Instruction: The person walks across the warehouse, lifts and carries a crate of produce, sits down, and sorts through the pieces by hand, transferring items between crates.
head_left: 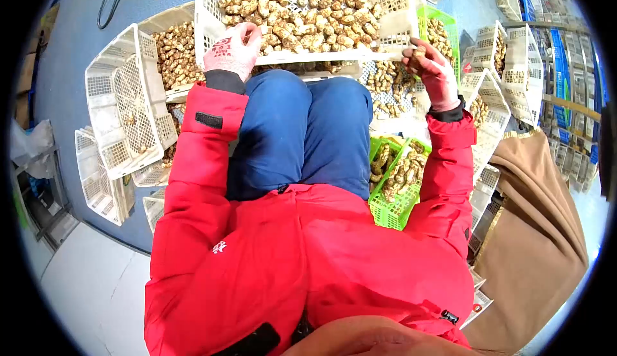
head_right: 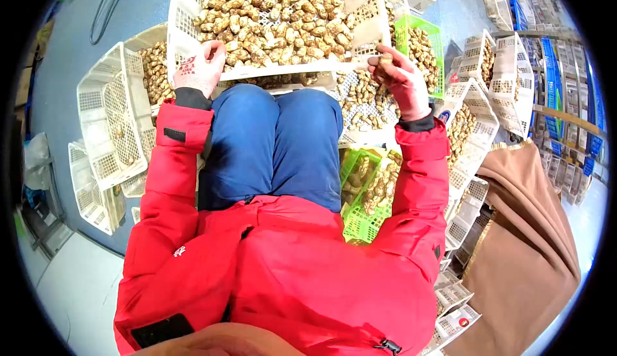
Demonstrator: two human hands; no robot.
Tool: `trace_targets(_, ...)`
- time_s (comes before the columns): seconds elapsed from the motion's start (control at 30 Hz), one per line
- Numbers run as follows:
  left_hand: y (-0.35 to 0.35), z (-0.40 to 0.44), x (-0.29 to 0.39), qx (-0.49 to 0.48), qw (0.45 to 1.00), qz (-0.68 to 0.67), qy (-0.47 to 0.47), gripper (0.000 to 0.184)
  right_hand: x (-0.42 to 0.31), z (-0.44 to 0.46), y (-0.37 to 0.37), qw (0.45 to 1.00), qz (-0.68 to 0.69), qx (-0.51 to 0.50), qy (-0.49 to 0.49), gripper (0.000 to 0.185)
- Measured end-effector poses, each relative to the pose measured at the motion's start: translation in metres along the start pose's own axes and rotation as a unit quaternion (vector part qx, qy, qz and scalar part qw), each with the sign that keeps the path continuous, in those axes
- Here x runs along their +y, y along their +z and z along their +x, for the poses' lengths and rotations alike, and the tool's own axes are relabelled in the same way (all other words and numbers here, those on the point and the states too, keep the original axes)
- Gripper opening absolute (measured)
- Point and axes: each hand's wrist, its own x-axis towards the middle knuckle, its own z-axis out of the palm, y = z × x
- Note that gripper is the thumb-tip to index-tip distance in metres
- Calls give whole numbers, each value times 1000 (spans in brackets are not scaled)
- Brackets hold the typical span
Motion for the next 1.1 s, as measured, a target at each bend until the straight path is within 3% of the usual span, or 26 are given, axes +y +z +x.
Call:
trace_targets(0.07, 10, 3, -9, 42, 999, 3, 35, 33, 9, -9, -15, 996, 65, -55, 17, 55)
trace_targets(0.17, 11, 3, -10, 44, 998, 3, 45, 32, 9, -6, 23, 983, 171, -60, 24, 56)
trace_targets(0.3, 4, 3, -6, -10, 999, -24, 23, 33, 10, 25, 60, 970, 193, -147, 7, 62)
trace_targets(0.47, 5, 1, -2, 21, 1000, 2, 15, 32, 13, 41, 73, 945, 261, -197, 17, 62)
trace_targets(0.8, 9, 3, -6, 17, 1000, 12, 23, 32, 10, 27, 75, 986, 100, -129, -24, 44)
trace_targets(1.1, 10, 3, -8, 29, 999, 25, 33, 31, -9, 30, 46, 996, 53, -35, -55, 43)
